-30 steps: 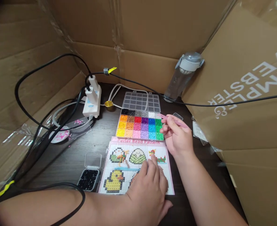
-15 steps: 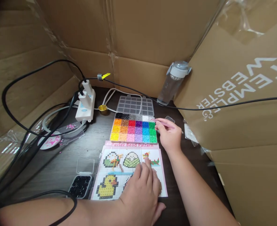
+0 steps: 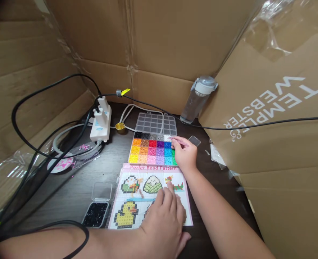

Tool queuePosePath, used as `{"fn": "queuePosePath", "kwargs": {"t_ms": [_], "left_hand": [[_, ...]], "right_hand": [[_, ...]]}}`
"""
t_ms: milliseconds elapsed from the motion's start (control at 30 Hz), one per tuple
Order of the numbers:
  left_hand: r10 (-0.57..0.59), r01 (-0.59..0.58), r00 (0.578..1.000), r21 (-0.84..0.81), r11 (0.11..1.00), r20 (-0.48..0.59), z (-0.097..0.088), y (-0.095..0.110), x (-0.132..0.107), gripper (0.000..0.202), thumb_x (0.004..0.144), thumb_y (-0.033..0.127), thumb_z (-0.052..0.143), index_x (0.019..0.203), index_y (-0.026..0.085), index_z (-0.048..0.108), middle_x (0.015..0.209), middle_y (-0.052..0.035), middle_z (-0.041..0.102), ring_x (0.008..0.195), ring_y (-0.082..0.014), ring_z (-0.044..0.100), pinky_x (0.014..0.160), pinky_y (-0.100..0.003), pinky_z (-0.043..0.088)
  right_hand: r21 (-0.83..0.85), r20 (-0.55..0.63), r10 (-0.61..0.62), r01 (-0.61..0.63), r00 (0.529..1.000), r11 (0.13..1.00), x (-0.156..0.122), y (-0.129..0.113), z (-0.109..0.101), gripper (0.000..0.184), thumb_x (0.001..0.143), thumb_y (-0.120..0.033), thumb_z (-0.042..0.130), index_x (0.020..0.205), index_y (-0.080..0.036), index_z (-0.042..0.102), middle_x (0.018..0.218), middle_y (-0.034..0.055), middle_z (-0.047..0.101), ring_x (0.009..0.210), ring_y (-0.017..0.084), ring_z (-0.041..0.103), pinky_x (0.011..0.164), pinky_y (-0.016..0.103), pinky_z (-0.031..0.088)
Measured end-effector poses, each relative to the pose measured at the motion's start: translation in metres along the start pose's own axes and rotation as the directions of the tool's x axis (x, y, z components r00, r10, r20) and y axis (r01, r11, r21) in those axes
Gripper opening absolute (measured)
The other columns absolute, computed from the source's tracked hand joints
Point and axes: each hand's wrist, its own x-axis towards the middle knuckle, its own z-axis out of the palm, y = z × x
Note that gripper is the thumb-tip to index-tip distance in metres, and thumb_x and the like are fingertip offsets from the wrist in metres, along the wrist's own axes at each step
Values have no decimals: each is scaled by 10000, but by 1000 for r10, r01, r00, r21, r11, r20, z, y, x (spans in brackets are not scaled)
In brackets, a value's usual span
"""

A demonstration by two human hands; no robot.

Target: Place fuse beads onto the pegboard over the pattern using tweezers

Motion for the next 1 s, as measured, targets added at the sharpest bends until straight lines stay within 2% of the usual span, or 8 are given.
{"fn": "queuePosePath", "kwargs": {"t_ms": [133,533,1000], "left_hand": [[-5,5,1000,-14,1000,-28,0,0,1,727,796,636,546,1212,51,665,1309,-287,571,1226,-457,472,976,-530,262],[-22,22,1000,-4,1000,-19,0,1,2,728,788,646,549,1218,70,665,1312,-263,582,1226,-438,479,983,-519,271],[-4,4,1000,-19,1000,2,-2,0,1,716,812,635,532,1229,66,656,1326,-273,565,1215,-438,487,972,-518,270]], "right_hand": [[-12,-29,-48,48,998,999,-2,-2,-1,187,740,-285,732,843,-130,748,779,96,759,629,188,706,619,320,586],[-83,26,-27,29,999,996,-4,2,-2,199,761,-294,720,859,-128,768,766,95,758,625,181,688,607,314,560],[-80,25,-55,57,998,995,-4,3,-2,162,761,-258,724,844,-125,764,754,87,758,607,169,683,601,302,563]]}}
